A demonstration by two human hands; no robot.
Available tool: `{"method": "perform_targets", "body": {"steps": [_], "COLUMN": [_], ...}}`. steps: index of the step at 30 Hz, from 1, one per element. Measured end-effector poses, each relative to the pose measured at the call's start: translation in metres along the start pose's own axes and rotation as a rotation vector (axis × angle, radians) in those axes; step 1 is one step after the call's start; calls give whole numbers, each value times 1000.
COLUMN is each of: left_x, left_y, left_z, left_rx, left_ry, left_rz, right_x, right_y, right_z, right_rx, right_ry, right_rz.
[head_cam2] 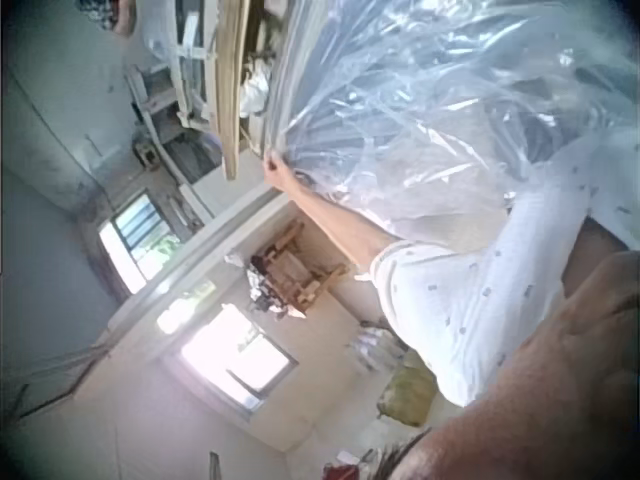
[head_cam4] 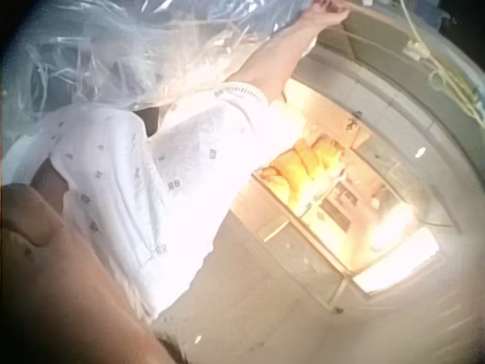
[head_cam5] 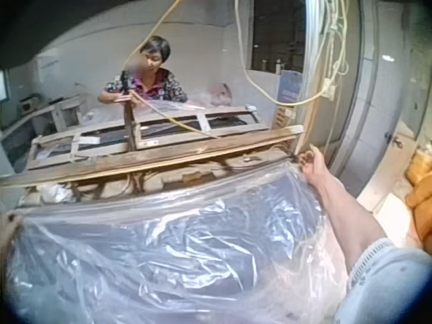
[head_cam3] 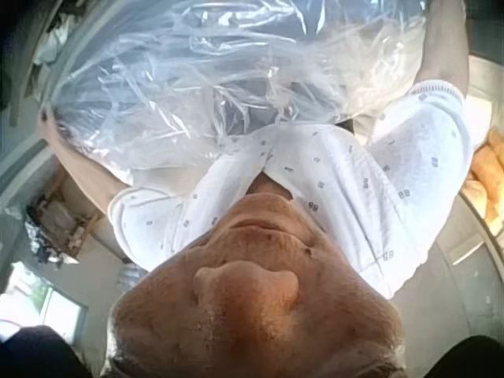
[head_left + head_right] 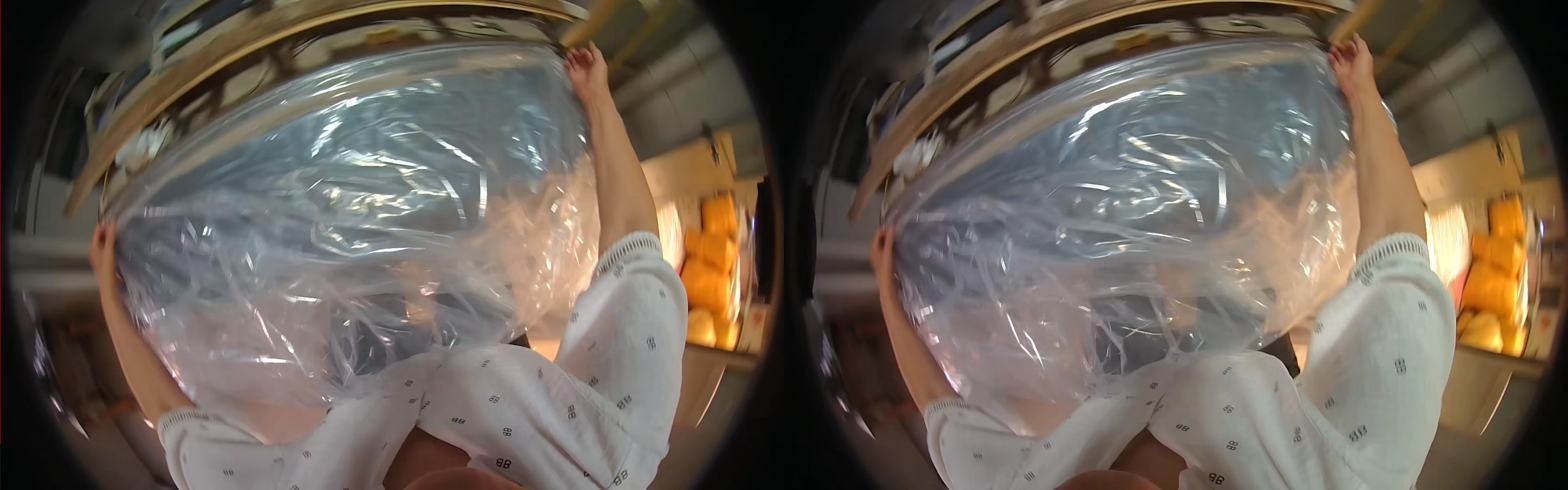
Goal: The recorder is wrapping a large, upholstered item in clear plastic sheeting at a manufacturing station.
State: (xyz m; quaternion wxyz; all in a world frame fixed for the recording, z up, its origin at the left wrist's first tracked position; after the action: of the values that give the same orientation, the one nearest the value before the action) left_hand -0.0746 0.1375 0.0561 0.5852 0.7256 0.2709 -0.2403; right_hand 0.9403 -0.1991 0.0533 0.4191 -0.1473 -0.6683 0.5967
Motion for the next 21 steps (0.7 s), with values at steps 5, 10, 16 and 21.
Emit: {"method": "perform_targets", "body": {"steps": [5,10,16,21], "left_x": [-121,-54,217,379], "left_y": [3,83,385,526], "left_z": [15,47,131,227], "left_rx": [131,57,192,909], "left_ry": [221,109,-467,-379], "left_rz": [-58,-823,87,-23], "right_x": [-12,7,11,36], "right_y": [4,17,26,28], "right_z": [86,169,174,173], "right_rx": [-38,92,-37,-363], "right_ry": [136,8,-97,-82], "right_rz": [-323,-305,-182,485]}}
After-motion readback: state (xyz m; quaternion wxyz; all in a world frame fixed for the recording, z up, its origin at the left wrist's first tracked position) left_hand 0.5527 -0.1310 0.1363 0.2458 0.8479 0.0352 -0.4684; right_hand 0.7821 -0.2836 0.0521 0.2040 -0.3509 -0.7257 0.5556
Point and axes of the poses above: each hand's wrist, its own z-axis away from the middle knuckle, its own x-axis out of the palm, y = z × x, the point moved 4 cm from there along -z, towards the middle knuckle, and after that the axes turned 11 degrees about z, right-handed, at the moved point
